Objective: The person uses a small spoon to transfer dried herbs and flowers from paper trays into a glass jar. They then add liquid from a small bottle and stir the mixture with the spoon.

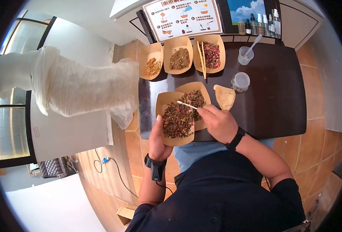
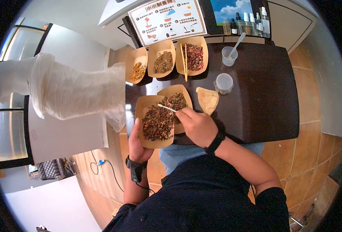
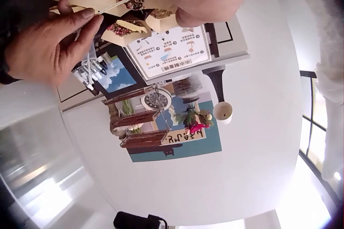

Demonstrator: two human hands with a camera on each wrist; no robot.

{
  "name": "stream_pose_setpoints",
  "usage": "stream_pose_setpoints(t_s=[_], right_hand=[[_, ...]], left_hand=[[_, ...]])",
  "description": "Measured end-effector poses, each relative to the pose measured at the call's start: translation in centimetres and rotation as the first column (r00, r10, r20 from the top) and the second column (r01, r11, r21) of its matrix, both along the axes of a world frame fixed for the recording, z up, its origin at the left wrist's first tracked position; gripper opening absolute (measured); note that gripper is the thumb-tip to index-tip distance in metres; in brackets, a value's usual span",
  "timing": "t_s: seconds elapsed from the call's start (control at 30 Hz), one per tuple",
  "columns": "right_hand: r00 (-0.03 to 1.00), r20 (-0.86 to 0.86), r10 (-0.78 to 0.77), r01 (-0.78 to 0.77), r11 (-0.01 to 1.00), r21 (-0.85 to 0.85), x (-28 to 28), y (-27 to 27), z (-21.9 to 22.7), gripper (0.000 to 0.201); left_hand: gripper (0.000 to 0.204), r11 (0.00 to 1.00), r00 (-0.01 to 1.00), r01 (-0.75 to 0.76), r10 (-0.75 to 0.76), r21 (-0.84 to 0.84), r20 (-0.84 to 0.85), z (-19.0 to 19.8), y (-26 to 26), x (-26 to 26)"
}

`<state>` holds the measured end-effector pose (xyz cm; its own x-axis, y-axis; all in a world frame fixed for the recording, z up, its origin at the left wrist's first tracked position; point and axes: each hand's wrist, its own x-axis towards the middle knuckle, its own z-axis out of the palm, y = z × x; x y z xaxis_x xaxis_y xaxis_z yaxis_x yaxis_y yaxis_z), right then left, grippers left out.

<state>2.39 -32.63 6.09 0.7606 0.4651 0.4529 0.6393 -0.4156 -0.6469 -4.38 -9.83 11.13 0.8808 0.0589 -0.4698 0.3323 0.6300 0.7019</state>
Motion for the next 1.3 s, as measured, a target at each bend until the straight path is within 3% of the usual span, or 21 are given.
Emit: stream_pose_setpoints(t_s=[0.23, 0.43, 0.6, 0.77, 1.17, 1.3], right_hand=[[0.996, -0.052, -0.077, 0.079, 0.997, 0.025, 0.0, -2.1, 0.9, 0.026], [0.997, -0.069, 0.023, -0.019, 0.998, 0.057, -0.5, -0.8, 0.5, 0.026], [0.992, -0.082, -0.099, 0.102, 0.994, 0.037, 0.0, -1.2, -0.2, 0.018], [0.989, -0.110, -0.101, 0.109, 0.992, 0.062, 0.5, -2.7, 0.9, 0.026], [0.988, -0.148, 0.034, -0.002, 0.977, 0.214, -2.1, -2.1, 3.0, 0.029], [0.987, -0.160, -0.011, 0.026, 0.995, 0.092, -2.4, -2.1, 2.1, 0.027]], left_hand=[[0.058, 1.000, 1.000, 0.017, -0.017, 0.005, 0.020, -0.2, 0.2, -0.3], [0.057, 0.999, 0.999, 0.038, -0.038, -0.008, 0.002, -0.2, 0.2, -0.2], [0.057, 0.999, 1.000, 0.029, -0.029, -0.018, 0.011, -0.2, 0.3, -0.3], [0.058, 0.999, 0.999, 0.040, -0.040, -0.002, 0.000, 0.1, 0.2, -0.3], [0.055, 1.000, 1.000, 0.015, -0.015, -0.027, -0.001, 0.6, -0.1, -0.1], [0.055, 1.000, 1.000, 0.016, -0.017, -0.019, -0.014, 0.6, -0.1, -0.1]])
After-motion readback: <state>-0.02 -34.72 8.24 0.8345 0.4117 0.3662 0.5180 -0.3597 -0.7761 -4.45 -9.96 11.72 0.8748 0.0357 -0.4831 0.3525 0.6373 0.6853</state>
